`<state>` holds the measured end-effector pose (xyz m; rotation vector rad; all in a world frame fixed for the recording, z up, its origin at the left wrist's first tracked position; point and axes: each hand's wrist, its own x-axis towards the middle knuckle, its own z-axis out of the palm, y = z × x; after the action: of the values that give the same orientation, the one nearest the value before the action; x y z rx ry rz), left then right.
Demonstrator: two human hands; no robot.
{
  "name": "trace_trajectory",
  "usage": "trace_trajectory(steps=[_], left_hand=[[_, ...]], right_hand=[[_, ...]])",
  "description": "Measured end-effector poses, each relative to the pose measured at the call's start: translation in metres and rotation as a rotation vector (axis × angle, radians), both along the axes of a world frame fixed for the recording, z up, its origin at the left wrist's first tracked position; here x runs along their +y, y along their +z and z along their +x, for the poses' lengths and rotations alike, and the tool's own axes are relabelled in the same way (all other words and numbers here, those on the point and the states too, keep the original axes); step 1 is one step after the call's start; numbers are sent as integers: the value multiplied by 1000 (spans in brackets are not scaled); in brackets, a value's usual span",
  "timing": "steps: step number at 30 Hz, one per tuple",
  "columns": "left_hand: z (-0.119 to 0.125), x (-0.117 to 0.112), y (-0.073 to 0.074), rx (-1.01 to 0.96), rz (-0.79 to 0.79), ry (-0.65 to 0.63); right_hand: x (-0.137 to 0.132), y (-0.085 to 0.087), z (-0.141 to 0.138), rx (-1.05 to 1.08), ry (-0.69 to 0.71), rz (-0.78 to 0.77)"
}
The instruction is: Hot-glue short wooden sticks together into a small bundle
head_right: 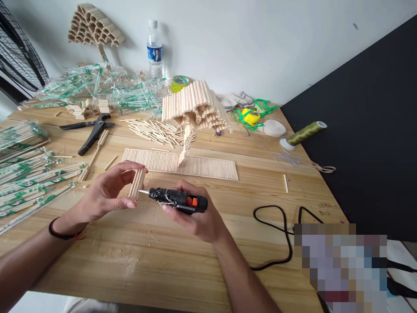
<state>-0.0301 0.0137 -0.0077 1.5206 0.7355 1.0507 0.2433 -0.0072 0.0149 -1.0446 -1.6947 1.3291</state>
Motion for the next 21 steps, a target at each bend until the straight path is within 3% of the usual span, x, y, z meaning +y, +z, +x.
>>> trace_trajectory(steps=[21], left_hand=[[0,2,0,-21,-31,-21]], right_hand=[[0,1,1,-13,47,-5]])
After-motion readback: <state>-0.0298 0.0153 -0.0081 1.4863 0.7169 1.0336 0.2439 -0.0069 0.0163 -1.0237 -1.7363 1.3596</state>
